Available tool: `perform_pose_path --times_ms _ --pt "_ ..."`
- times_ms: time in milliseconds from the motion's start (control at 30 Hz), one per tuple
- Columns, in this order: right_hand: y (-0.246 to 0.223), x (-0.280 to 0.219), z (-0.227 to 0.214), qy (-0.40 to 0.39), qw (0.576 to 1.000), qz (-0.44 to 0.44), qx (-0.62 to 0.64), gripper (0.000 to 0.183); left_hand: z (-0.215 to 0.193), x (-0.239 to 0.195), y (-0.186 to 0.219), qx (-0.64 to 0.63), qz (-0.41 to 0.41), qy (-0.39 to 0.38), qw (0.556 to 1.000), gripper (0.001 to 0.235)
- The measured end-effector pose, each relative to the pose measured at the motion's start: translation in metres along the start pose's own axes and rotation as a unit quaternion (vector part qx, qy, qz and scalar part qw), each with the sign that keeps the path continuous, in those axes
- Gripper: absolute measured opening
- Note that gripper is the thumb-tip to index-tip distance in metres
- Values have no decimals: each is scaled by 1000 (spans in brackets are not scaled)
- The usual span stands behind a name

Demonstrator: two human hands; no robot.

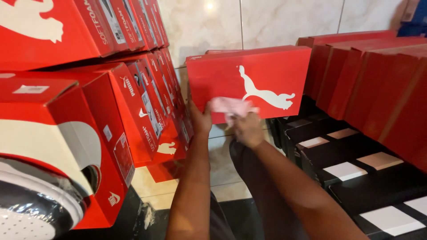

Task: Wiping the exterior of shoe boxes with a cloth and restacking them in a storage area

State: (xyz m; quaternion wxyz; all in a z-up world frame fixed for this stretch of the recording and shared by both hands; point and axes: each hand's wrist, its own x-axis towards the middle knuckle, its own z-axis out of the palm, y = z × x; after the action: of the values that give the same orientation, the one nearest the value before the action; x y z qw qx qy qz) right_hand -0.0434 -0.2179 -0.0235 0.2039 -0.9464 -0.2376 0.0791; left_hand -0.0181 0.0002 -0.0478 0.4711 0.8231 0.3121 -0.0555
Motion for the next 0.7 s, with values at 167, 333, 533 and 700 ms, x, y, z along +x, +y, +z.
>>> perform_pose_path --times_ms 167,333,533,700 --pt "69 39 -33 34 969 231 -85 57 -3 -5 -17 16 -51 -17 998 85" --pt "6 158 -58 64 991 69 -94 49 2 -7 -25 14 -53 -9 998 83" --pt "-22 84 28 6 999 7 -40 51 2 -3 -44 33 -11 -10 999 79" --pt "135 38 -11 28 902 378 -207 47 -21 1 22 -42 -24 -31 998 78"
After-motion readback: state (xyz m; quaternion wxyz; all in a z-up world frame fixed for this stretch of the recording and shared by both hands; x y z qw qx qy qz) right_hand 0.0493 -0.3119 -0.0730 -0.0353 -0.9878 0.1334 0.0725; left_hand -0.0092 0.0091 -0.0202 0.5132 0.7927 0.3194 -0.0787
